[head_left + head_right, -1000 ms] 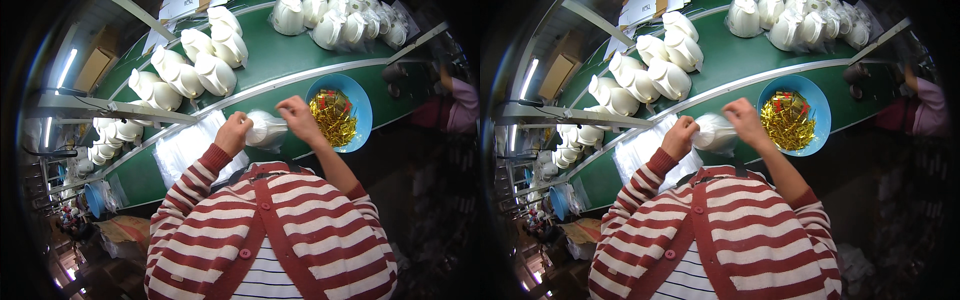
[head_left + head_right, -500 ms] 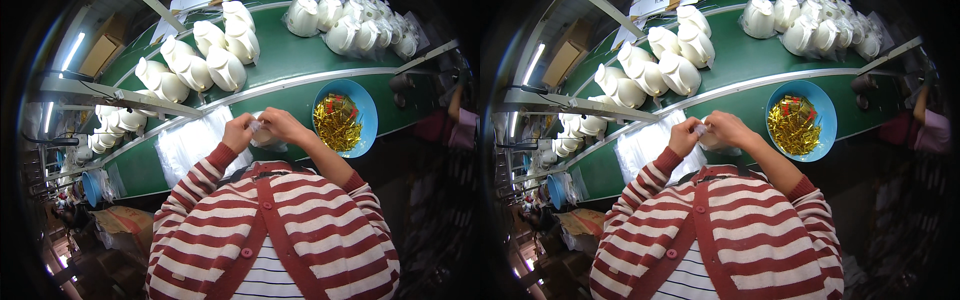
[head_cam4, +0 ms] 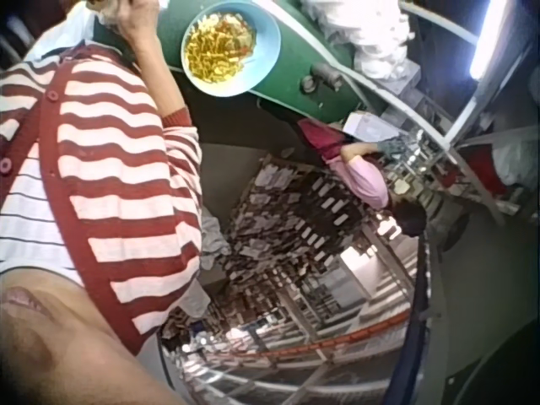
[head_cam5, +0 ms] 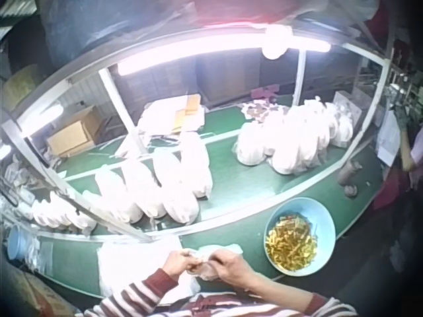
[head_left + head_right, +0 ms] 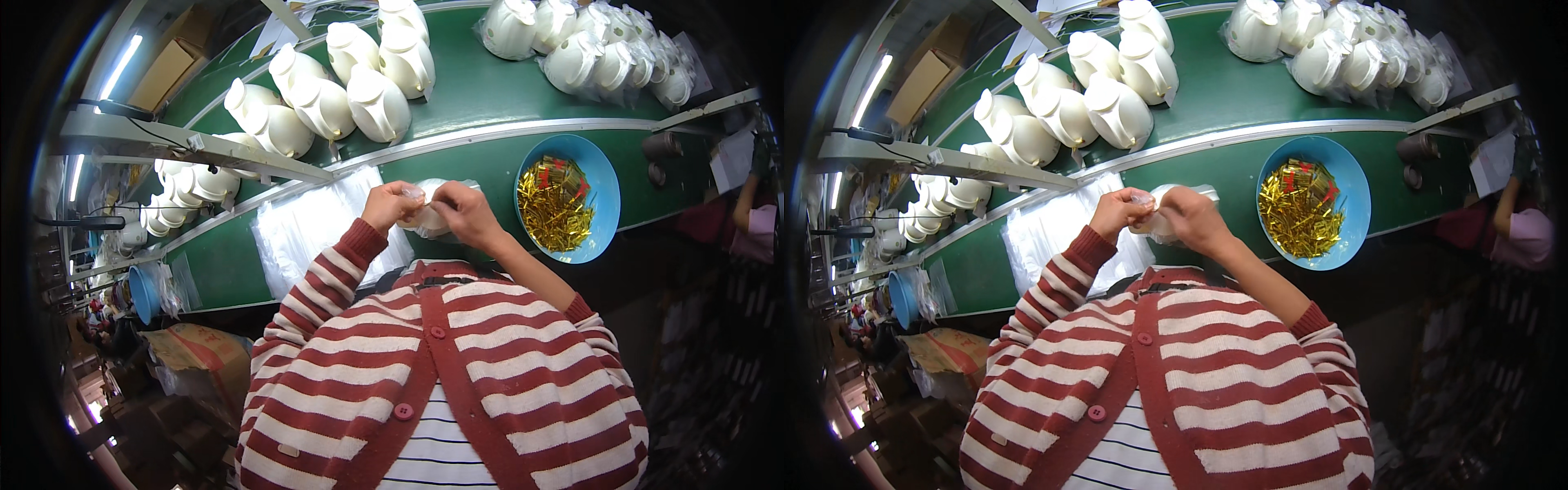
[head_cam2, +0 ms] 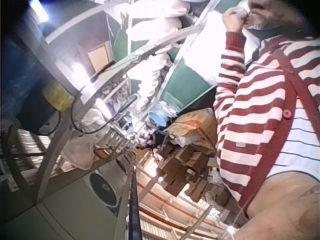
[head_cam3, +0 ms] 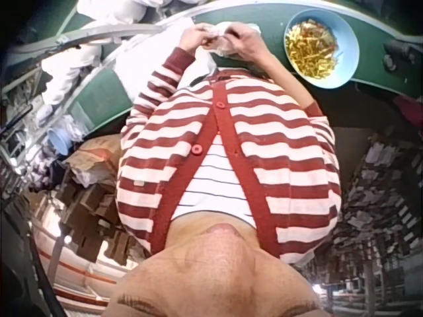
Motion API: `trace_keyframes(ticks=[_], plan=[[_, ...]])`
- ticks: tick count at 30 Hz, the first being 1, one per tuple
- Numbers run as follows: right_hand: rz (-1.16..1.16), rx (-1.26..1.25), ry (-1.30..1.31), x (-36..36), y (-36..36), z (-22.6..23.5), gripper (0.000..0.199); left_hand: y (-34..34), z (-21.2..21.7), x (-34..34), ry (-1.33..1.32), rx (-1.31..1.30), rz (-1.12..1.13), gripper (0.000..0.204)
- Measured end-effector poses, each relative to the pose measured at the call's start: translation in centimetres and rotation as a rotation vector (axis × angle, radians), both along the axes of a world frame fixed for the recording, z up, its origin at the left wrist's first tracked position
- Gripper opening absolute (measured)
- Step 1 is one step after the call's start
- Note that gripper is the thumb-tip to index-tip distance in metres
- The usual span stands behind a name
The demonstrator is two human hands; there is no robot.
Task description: The person repeatedly picks white plastic pitchers from a conveyor belt, places each into a clear plastic bag, and adds a small gold-colored item from a blue bowl into the bag. The sealed bags are set aside on the belt as the process continues.
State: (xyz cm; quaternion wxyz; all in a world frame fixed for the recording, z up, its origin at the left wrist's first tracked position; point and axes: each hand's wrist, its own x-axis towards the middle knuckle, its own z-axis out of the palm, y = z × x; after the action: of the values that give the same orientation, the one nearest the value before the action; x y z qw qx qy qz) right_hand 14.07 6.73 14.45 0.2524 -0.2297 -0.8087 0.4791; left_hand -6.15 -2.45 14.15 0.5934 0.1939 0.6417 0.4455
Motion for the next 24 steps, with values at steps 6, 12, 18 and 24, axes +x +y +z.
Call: trace_keyframes(ticks=[6, 12, 18, 24], plan=[[-0.15, -0.667, -0.032, -0.2, 0.2, 0.5, 0.017, -2.0, 0.1, 1.9, 0.362, 0.26, -0.133, 0.023], [-0.148, -0.968, -0.191, -1.3, 1.5, 1.2, 0.007, -1.4, 0.8, 3.9, 1.181, 0.627, -0.249, 0.017], [-0.168, -1.035, -0.242, -0.4, 2.1, 1.1, 0.012, -1.9, -0.2, 3.8, 1.262, 0.821, -0.259, 0.013], [-0.014, 0.33, -0.06, 0.6, -3.2, 0.2, 0.012, -1.8, -0.3, 4.2, 0.602, 0.264, 0.022, 0.019]])
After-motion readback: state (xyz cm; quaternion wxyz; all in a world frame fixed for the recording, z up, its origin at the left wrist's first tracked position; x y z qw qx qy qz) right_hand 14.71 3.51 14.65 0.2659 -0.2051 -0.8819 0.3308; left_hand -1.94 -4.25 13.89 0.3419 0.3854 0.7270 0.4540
